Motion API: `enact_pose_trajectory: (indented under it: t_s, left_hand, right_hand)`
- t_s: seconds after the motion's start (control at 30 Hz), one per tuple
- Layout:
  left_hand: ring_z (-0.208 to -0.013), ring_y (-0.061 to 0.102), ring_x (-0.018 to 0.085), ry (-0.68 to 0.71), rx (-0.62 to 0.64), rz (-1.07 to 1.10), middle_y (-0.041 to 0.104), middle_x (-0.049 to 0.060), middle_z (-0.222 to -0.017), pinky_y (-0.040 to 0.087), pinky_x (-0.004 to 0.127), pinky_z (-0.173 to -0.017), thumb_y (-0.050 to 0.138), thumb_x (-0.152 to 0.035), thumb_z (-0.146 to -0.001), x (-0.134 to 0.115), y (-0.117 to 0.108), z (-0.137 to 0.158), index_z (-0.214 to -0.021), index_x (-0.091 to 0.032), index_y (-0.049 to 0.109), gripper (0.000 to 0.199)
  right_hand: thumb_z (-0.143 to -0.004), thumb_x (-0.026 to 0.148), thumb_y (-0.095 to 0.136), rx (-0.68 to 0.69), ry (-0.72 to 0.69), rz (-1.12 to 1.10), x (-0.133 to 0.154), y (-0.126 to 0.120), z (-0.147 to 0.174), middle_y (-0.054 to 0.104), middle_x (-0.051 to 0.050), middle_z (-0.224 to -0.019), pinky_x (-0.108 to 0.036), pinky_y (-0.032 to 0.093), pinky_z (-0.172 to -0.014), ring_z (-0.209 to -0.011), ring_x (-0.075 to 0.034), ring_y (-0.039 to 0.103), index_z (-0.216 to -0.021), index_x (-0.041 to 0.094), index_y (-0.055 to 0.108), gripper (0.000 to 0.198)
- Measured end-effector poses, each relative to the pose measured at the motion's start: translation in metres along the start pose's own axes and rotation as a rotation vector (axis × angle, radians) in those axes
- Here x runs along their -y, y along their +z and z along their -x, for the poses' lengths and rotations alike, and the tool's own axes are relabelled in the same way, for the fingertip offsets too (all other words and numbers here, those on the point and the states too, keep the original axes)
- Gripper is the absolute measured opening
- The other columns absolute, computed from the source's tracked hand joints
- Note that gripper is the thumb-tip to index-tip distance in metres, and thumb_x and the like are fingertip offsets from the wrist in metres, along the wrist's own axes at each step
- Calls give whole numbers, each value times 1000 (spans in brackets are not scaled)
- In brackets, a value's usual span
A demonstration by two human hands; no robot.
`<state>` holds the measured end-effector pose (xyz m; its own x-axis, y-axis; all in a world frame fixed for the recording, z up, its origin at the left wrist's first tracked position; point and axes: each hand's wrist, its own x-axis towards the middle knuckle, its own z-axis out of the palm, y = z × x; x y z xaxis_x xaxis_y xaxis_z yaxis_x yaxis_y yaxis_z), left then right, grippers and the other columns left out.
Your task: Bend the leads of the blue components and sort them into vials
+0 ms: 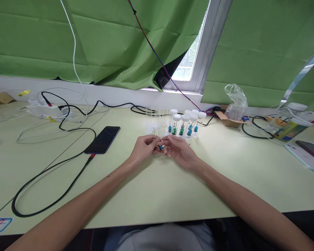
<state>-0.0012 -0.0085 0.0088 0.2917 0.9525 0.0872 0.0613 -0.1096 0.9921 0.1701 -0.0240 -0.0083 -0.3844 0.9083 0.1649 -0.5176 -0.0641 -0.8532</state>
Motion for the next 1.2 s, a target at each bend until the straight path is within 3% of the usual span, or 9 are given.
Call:
enact_pose_trajectory:
  t_s: [0.37, 0.73, 1.2]
  left_hand:
    - [-66, 71, 22, -7, 11, -8, 70, 7, -73, 60, 37, -70, 70, -56, -75, 0, 0, -1, -75, -14, 68, 42]
    - [-59, 66, 19, 97, -15, -112, 67, 4, -68, 56, 30, -60, 66, -53, -79, 4, 1, -1, -73, -16, 68, 38]
    - [-57, 66, 19, 115, -41, -140, 66, 2, -64, 55, 30, -61, 64, -51, -81, 1, 1, 0, -68, -18, 64, 36]
  right_hand:
    - [-82, 41, 75, -80, -92, 198, -3, -1, -1, 73, -5, -81, -26, 44, -57, -59, -11, 59, -88, 17, 68, 26]
    - [-83, 44, 72, -128, -185, 389, -4, 1, 0, 60, 1, -61, -26, 41, -50, -51, -10, 52, -77, 17, 68, 28]
    - [-87, 53, 65, -170, -177, 358, -4, 1, -1, 60, 0, -59, -25, 41, -47, -46, -10, 53, -80, 16, 69, 38]
